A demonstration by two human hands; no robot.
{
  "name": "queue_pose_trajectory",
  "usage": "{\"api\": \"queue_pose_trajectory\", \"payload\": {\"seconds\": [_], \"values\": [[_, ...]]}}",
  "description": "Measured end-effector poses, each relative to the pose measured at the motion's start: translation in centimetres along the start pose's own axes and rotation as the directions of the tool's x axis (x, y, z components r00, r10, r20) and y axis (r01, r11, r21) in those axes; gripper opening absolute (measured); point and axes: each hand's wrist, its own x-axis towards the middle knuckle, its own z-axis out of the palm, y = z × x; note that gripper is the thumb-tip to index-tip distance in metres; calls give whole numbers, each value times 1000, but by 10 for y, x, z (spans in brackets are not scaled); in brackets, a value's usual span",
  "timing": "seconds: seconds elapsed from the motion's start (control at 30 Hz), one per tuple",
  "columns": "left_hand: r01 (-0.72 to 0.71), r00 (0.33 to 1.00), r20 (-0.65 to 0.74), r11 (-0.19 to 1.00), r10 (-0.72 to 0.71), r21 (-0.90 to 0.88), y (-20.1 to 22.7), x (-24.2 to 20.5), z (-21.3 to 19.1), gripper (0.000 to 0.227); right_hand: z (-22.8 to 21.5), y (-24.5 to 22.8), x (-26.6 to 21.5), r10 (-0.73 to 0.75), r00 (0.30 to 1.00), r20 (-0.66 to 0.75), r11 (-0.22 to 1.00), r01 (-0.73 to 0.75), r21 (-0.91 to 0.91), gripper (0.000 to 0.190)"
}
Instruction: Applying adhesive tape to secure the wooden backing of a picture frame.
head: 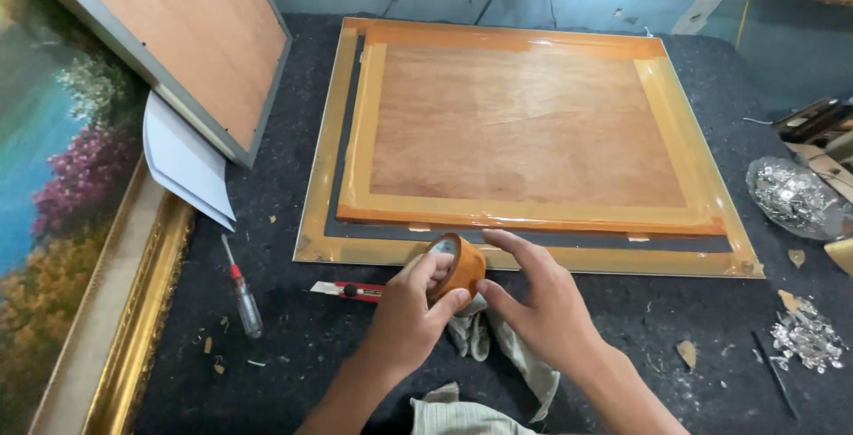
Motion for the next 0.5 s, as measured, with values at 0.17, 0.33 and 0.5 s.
{"api": "queue_pose_trajectory", "payload": {"seconds": [0.17,0.33,0.5], "values": [[-26,999,22,996,24,86,13,6,16,23,-5,6,-3,55,996,-72,998,-57,-27,55],[-3,999,39,986,-3,167,17,9,26,22,-13,7,-3,38,986,-165,999,-42,-21,47],[-13,999,44,981,5,191,16,11,32,24,-18,11,2,332,938,-104,926,-303,226,29]]}}
